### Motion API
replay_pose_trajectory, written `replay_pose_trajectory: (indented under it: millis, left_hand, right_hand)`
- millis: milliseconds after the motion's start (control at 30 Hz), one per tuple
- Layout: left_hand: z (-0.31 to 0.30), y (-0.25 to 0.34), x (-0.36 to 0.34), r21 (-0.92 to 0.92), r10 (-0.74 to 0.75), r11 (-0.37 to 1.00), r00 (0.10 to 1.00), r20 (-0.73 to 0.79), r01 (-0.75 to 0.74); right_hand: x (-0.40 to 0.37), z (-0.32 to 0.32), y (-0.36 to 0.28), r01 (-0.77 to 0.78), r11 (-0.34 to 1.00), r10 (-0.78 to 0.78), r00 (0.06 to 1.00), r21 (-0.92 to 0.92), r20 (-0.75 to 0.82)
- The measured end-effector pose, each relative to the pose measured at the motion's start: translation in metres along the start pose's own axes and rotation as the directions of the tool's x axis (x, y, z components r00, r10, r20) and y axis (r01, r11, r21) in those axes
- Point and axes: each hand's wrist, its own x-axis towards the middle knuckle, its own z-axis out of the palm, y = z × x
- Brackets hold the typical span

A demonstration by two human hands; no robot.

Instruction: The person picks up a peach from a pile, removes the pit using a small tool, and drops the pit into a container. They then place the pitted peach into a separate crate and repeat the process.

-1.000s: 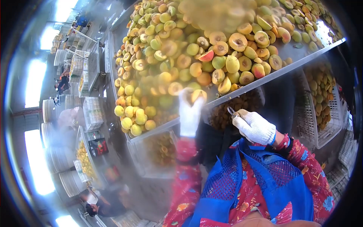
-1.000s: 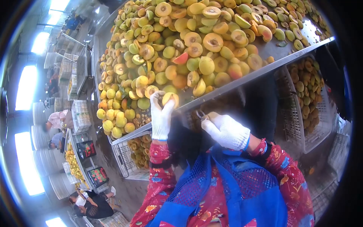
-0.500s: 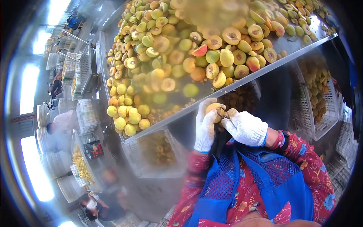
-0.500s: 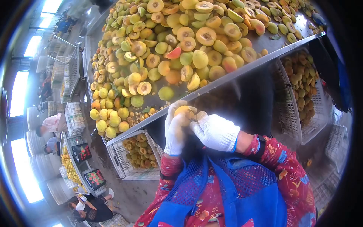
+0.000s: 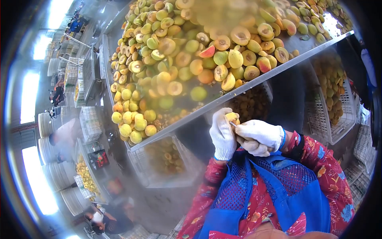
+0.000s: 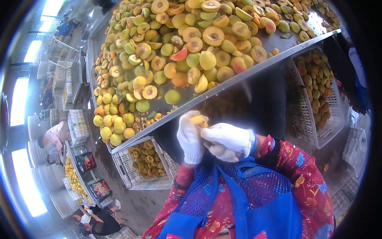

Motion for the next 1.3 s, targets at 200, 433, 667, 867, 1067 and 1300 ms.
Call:
replay_pose_trajectory:
  millis: [200,433,667,867,1067,1300]
  left_hand:
    - [0.0,0.002,0.007,-0.24,-0.106,0.961,0.986,0.125,0.134]
    - [-0.002,0.001,0.011,-0.251,-0.261,0.93,0.963,0.065,0.269]
    - [0.0,-0.008,0.015,-0.254,-0.361,0.898,0.932,0.039,0.358]
    - [-0.001,-0.006,0.017,-0.261,-0.305,0.918,0.952,0.024,0.3]
    - [-0.064,-0.024,-0.003,-0.245,-0.516,0.853,0.819,-0.251,0.461]
    - [-0.123,0.005,0.023,0.871,0.007,0.221,0.892,-0.452,0.439]
  right_hand:
    - [0.03,-0.045,0.029,-0.263,0.755,-0.102,0.857,0.6,0.504]
    - [0.046,-0.047,0.036,-0.323,0.628,-0.176,0.827,0.708,0.534]
    - [0.045,-0.053,0.03,-0.269,0.736,-0.092,0.869,0.621,0.486]
    - [0.046,-0.053,0.025,-0.329,0.678,-0.21,0.77,0.657,0.602]
    - [0.038,-0.049,0.006,-0.062,0.682,-0.346,0.85,0.729,0.397]
    - [0.02,-0.062,0.0,0.055,0.921,-0.059,0.998,0.385,-0.002]
